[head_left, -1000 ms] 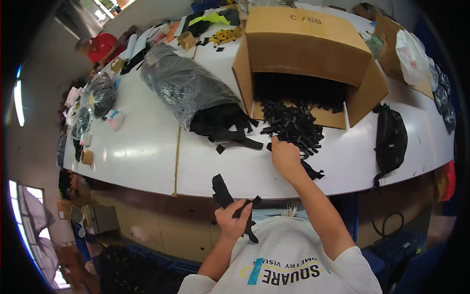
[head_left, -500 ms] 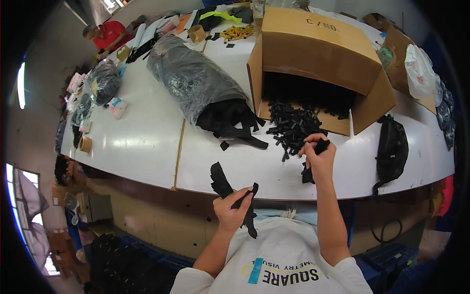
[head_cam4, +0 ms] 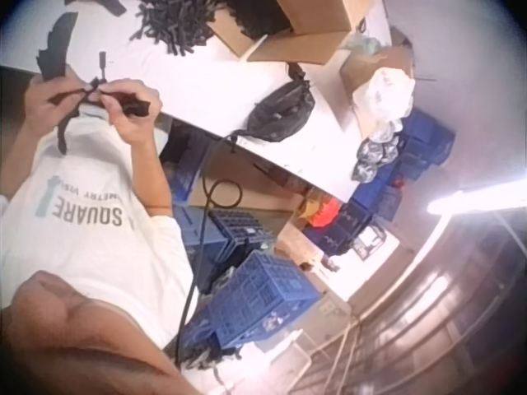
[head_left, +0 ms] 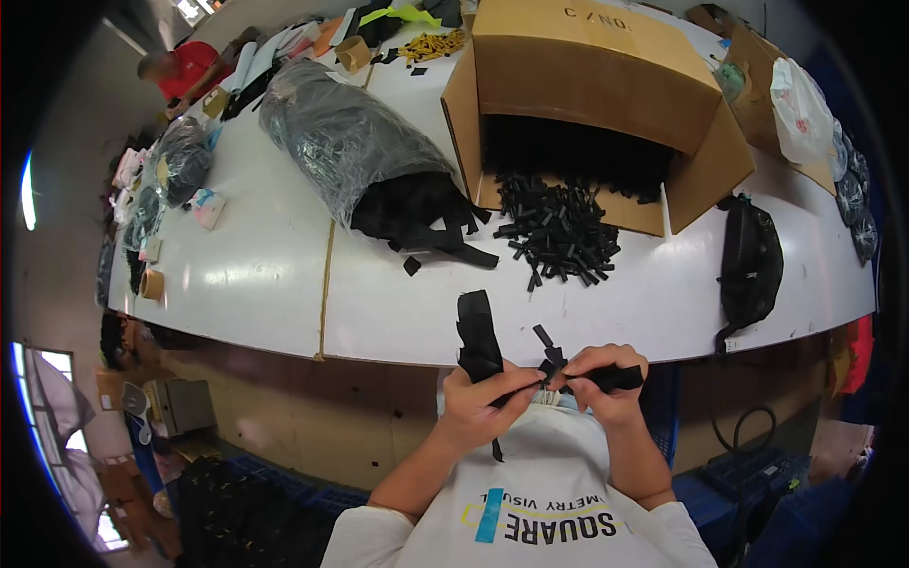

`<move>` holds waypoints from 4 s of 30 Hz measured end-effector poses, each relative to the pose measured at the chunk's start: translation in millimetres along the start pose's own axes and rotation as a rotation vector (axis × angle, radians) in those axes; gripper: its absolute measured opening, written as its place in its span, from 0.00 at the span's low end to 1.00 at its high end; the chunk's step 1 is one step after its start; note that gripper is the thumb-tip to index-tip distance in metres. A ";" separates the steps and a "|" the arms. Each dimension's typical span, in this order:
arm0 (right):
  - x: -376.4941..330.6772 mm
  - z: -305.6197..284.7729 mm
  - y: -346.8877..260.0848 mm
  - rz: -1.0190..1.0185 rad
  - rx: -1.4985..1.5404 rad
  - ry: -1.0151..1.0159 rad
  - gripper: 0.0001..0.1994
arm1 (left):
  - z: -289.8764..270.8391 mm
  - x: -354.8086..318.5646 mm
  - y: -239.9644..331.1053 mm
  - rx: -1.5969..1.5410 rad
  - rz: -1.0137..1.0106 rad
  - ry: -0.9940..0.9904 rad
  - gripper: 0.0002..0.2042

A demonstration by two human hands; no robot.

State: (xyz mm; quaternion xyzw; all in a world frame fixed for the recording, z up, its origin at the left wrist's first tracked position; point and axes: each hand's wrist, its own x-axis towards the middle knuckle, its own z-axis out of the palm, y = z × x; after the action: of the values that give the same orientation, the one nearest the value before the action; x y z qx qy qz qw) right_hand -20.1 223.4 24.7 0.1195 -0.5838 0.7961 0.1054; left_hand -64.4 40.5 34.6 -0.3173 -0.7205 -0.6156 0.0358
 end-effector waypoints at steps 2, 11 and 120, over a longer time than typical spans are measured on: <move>-0.3 2.0 -1.9 -0.015 0.010 -0.008 0.09 | 0.5 0.5 3.4 0.016 0.021 -0.029 0.11; -5.2 11.8 -7.4 0.003 0.017 0.049 0.08 | -0.1 -2.2 12.4 0.088 0.025 -0.027 0.10; -12.4 19.8 7.9 0.303 0.079 0.110 0.03 | -2.9 -10.4 11.9 0.296 0.018 -0.081 0.10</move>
State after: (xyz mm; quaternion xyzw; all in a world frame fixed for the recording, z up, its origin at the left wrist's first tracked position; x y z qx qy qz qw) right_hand -9.4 201.8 19.4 -0.0093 -0.5569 0.8305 0.0113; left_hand -51.1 34.1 41.0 -0.3397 -0.8012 -0.4891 0.0587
